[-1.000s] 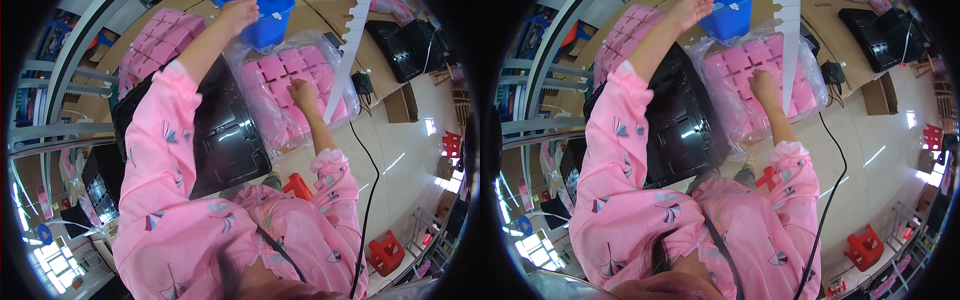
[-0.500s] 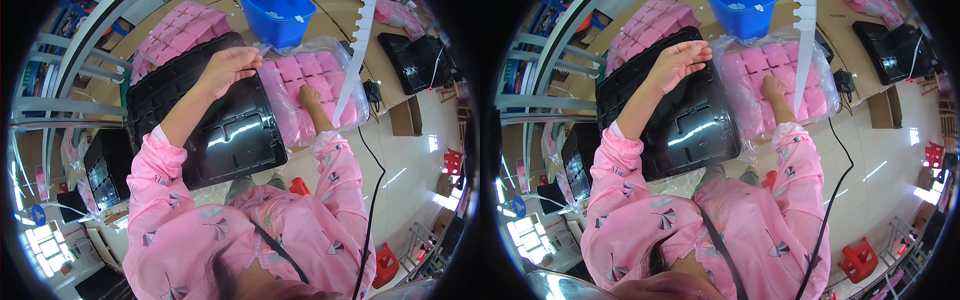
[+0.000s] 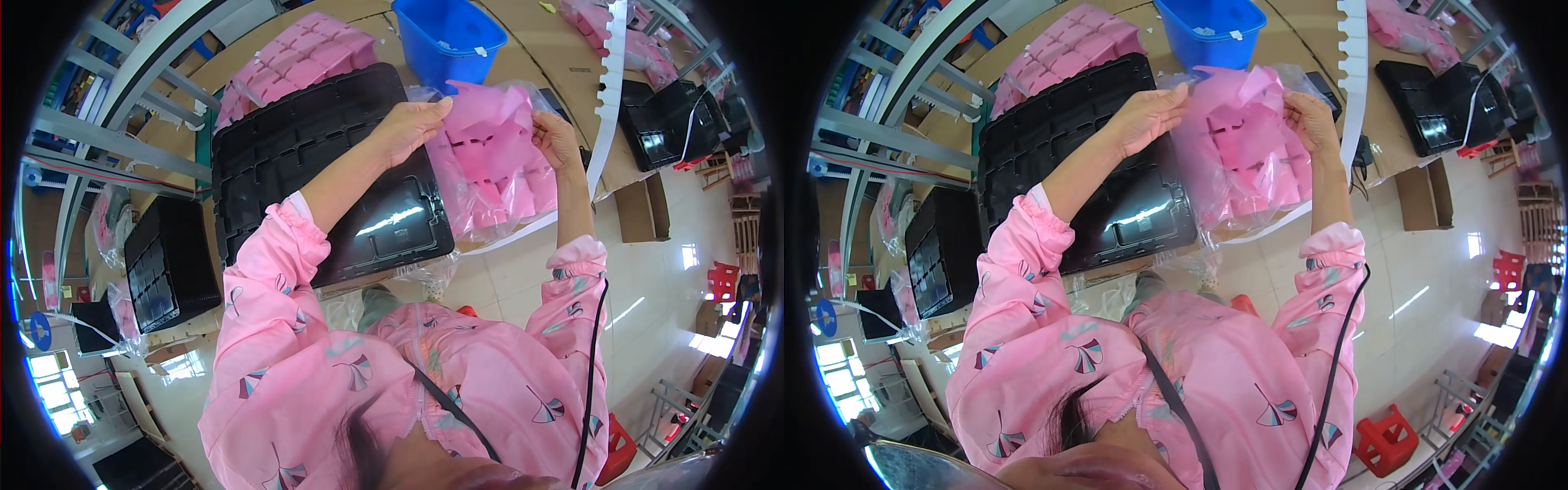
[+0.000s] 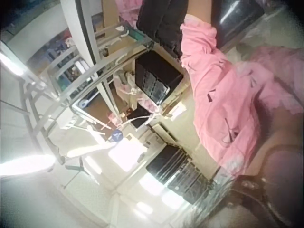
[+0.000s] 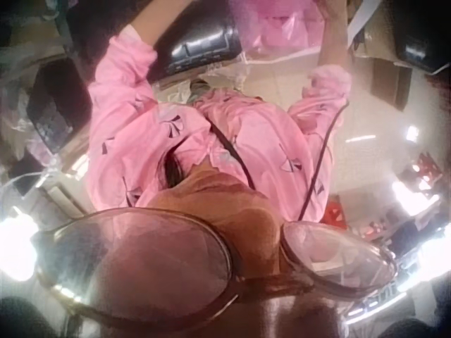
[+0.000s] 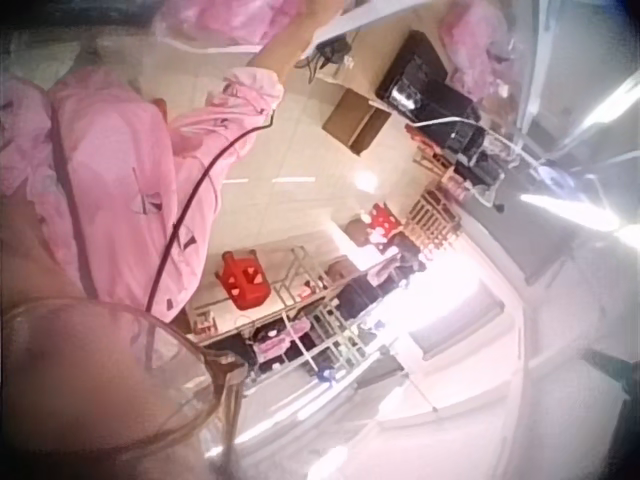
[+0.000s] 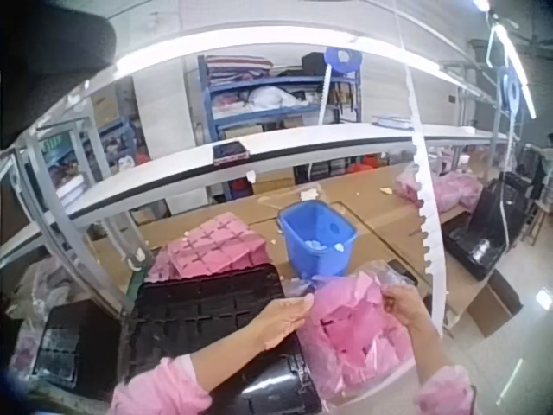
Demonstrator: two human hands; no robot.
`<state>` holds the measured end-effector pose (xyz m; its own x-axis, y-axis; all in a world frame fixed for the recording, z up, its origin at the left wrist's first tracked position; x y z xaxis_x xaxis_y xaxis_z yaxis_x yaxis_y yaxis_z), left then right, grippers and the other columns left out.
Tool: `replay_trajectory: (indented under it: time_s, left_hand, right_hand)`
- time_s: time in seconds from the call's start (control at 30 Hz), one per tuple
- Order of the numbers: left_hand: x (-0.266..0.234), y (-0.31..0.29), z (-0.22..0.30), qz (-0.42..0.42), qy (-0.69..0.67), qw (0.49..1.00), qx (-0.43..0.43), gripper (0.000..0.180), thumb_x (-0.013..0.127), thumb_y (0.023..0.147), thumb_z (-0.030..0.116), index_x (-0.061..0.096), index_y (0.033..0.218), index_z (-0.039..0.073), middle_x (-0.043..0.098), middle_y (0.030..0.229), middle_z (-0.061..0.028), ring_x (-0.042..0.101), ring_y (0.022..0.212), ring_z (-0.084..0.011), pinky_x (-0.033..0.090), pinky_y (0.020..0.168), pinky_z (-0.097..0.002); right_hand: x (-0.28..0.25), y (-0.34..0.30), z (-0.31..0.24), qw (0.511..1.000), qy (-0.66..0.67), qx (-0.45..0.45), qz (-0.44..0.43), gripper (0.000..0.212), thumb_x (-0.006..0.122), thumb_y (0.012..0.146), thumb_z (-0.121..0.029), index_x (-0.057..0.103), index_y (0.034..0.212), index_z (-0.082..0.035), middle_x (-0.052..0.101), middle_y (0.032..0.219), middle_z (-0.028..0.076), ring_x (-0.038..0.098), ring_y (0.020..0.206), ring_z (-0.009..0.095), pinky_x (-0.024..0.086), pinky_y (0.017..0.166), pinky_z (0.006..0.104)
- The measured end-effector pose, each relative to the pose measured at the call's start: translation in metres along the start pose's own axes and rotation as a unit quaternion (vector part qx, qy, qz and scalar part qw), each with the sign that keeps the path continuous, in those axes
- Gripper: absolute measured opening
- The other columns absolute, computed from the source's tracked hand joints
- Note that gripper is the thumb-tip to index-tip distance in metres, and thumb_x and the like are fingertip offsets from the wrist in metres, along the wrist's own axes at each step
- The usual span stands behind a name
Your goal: Applying labels to plastic trays and inserting pink foam padding into them.
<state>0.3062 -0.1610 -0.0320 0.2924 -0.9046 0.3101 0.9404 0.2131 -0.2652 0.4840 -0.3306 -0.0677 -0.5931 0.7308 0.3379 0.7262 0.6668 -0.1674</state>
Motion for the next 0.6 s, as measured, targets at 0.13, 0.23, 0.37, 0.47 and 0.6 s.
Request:
replay_trajectory:
  time_s: [0.13,0.23,0.37,0.47,0.6]
  left_hand:
    - [0.012,0.002,-0.008,0.027,-0.03,0.999,-0.027,0.069,0.058,0.08,0.054,0.048,0.117,-0.004,0.054,0.115,-0.0123,0.051,0.107,-0.0187,0.043,0.089,-0.0305]
    - [0.015,-0.008,-0.006,0.049,-0.057,0.995,-0.066,0.075,0.052,0.081,0.059,0.047,0.118,-0.005,0.057,0.11,-0.0125,0.054,0.102,-0.0189,0.045,0.087,-0.031]
    - [0.004,-0.021,-0.004,0.007,-0.098,0.995,-0.033,0.081,0.041,0.082,0.065,0.046,0.119,-0.007,0.06,0.105,-0.0116,0.058,0.095,-0.0178,0.046,0.084,-0.0298]
    - [0.007,-0.052,0.014,-0.034,-0.089,0.995,-0.003,0.08,0.035,0.084,0.066,0.046,0.121,-0.004,0.058,0.111,-0.0111,0.058,0.095,-0.0164,0.044,0.085,-0.0298]
    - [-0.005,-0.113,0.04,0.042,-0.04,0.998,0.023,0.073,0.044,0.086,0.058,0.041,0.127,-0.002,0.058,0.111,-0.0095,0.058,0.095,-0.0151,0.046,0.084,-0.0301]
  right_hand:
    - [0.01,-0.018,-0.019,1.0,0.006,-0.03,-0.005,0.011,0.065,0.079,-0.013,0.063,0.084,-0.003,0.061,0.072,0.001,0.055,0.063,0.007,0.042,0.057,0.0193]
    - [0.034,-0.034,-0.029,0.998,-0.015,-0.052,-0.013,0.01,0.065,0.079,-0.011,0.064,0.084,-0.002,0.06,0.071,0.001,0.054,0.062,0.007,0.042,0.057,0.0194]
    - [0.077,-0.043,-0.033,0.997,-0.01,-0.06,-0.043,0.01,0.065,0.078,-0.01,0.064,0.083,-0.002,0.06,0.07,0.001,0.053,0.06,0.007,0.04,0.055,0.0193]
    - [0.097,-0.04,-0.039,0.996,-0.038,-0.078,-0.029,0.011,0.066,0.077,-0.01,0.064,0.082,-0.001,0.06,0.069,0.002,0.054,0.06,0.007,0.039,0.055,0.0198]
    - [0.135,-0.044,-0.057,0.972,-0.183,-0.147,0.001,0.013,0.064,0.074,-0.01,0.065,0.08,0.002,0.062,0.07,0.003,0.057,0.062,0.011,0.042,0.057,0.0215]
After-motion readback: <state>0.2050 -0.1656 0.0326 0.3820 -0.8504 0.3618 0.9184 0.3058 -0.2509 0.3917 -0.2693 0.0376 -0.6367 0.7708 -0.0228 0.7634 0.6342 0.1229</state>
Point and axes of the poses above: each hand's wrist, its own y-axis towards the middle knuckle, its own x-axis out of the palm, z = x × y, the point moved 10 cm from there along y, towards the middle knuckle
